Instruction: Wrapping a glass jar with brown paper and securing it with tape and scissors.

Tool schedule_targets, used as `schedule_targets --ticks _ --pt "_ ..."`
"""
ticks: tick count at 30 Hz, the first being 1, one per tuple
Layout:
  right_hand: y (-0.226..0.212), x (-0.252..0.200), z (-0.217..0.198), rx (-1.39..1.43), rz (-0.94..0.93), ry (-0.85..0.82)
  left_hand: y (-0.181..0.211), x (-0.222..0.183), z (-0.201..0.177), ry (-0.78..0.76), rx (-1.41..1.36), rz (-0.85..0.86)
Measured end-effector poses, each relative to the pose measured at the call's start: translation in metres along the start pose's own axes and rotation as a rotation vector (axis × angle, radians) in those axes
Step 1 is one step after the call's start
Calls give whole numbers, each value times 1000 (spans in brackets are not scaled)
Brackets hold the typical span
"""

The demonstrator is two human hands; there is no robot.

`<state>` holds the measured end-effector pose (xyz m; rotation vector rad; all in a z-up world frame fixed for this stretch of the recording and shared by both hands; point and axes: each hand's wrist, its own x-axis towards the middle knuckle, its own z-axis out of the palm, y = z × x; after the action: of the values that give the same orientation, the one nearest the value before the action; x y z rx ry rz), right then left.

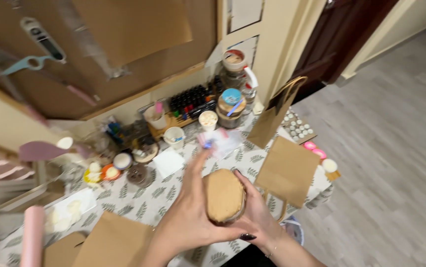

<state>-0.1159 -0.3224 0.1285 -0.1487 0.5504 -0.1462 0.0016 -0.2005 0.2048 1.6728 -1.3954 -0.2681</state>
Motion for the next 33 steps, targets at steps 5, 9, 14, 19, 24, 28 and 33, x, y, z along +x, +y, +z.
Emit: schedule_targets --ticks 5,9,14,19,24,28,33 --pt "-52 4 -29 -60 -63 -7 2 32 41 130 -312 49" --pt "-83 9 -35 44 -161 -85 -2 55 72 9 -328 -335" --pt "-117 8 -14 1 -152 -134 -17 84 95 50 -367 -387" --pt "-140 34 -13 46 -65 -189 -32 114 94 48 -436 -329" --pt "-159 53 -37 -133 91 -139 -74 128 71 -109 -755 -194" --pt "-165 75 -38 -144 282 -322 -129 133 80 -197 -1056 -386" --pt "-162 101 -21 -192 354 -101 -170 134 84 -157 -1178 -439"
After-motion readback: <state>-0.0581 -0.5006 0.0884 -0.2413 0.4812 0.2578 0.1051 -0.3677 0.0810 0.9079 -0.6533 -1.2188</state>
